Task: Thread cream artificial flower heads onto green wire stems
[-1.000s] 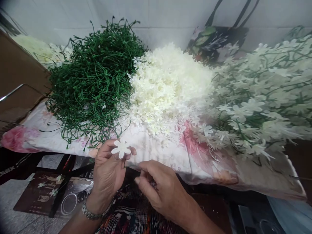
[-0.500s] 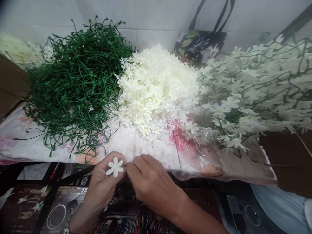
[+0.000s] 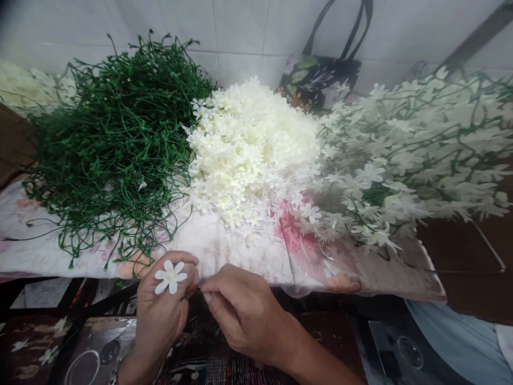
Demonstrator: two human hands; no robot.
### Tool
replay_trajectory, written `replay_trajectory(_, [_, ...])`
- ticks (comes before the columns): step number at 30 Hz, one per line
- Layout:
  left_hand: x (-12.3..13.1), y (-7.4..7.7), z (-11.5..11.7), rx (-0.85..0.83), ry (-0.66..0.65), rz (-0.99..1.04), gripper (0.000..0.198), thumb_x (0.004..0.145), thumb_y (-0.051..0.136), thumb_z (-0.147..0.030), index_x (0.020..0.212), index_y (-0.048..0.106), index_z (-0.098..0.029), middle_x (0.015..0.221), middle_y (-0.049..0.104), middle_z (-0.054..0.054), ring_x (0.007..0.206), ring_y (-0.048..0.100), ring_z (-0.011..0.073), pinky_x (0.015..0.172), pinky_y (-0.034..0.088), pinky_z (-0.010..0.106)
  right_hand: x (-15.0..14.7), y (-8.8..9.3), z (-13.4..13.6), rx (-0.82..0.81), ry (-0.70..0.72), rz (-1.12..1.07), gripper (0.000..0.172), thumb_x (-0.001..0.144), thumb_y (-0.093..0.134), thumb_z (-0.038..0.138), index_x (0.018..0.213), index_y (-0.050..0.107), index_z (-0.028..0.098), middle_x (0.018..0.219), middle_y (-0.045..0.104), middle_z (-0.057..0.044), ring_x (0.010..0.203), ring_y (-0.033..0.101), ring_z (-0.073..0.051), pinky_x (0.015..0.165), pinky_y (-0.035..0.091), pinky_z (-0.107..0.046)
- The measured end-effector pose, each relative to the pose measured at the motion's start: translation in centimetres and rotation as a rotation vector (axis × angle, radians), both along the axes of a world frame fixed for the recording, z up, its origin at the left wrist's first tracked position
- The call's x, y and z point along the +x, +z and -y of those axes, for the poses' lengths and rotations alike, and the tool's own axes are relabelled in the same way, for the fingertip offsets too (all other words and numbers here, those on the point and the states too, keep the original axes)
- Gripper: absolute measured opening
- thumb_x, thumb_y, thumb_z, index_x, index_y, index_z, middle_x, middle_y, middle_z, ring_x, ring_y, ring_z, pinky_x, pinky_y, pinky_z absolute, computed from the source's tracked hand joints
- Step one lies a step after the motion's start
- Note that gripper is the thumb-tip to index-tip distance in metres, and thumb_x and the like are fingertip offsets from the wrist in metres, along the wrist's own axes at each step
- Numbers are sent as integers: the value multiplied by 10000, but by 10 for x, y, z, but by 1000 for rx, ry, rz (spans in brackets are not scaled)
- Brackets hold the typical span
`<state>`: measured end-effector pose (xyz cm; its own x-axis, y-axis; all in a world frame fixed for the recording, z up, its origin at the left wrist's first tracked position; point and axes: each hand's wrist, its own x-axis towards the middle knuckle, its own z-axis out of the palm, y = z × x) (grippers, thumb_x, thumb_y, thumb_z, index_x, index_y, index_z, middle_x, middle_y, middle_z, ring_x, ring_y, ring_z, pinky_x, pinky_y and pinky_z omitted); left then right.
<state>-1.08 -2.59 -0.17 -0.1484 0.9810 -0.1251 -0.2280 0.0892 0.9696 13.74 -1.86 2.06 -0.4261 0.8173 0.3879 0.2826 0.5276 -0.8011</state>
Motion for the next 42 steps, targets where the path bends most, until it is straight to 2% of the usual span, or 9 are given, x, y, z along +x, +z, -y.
replay_trajectory(6, [-8,7,-6,14,-403,-100,141,811,531,-238,702,576,-160,629,436,-29,589,357,100,534,305,205,-7,1,-9,268,-62,157,129,904,411,116,887,539,125,659,566,-30,600,501,-107,551,438,-223])
replay_trajectory(12, [-15,11,-9,-33,-528,-154,200,761,484,-188,569,438,-162,570,346,-33,580,296,109,529,272,233,-7,8,-11,366,-42,351,142,923,406,163,901,543,130,618,532,-7,574,456,-120,530,391,-243])
replay_trajectory(16, [-17,8,-8,-63,-489,-82,170,787,472,-216,625,455,-168,566,378,-37,553,301,105,518,269,236,6,10,-26,330,-43,373,230,931,419,310,862,554,138,684,565,-24,624,483,-125,561,397,-248])
replay_trajectory(20, [-15,14,-10,-10,-424,-97,172,827,452,-223,676,509,-163,638,488,-4,609,432,125,591,344,249,17,1,-52,364,-275,697,192,895,452,176,761,581,126,712,569,-65,705,498,-165,633,399,-293])
replay_trajectory(25, [-9,16,-14,-15,-411,1,149,859,445,-230,772,547,-164,640,532,7,603,510,141,621,408,276,14,-14,-62,422,-299,897,217,837,466,110,650,569,148,660,540,-65,656,454,-176,594,367,-307])
replay_trajectory(28, [-5,10,-15,-52,-371,94,119,843,464,-205,764,544,-165,624,511,-9,525,465,107,545,393,245,15,-12,-58,393,-269,802,231,847,432,98,666,564,151,673,540,-69,669,455,-181,611,380,-319])
replay_trajectory(33, [7,12,-23,-82,-294,79,101,690,523,-84,741,546,-168,636,488,-36,482,359,66,458,300,185,31,1,-55,226,-258,324,119,862,464,131,782,541,175,712,537,-26,691,498,-139,628,416,-277])
replay_trajectory(39, [33,17,-47,52,-303,-276,179,613,444,-10,625,528,-167,600,469,-28,580,435,111,538,325,215,46,-4,-50,-126,-426,-95,94,836,553,248,771,533,184,673,505,18,574,483,-89,518,396,-221])
replay_trajectory(42, [44,14,-56,180,-364,-505,226,624,407,15,612,540,-168,603,474,-17,595,437,125,553,304,234,49,-7,-44,-196,-462,-250,104,825,574,282,809,552,182,674,515,18,557,500,-87,511,422,-217])
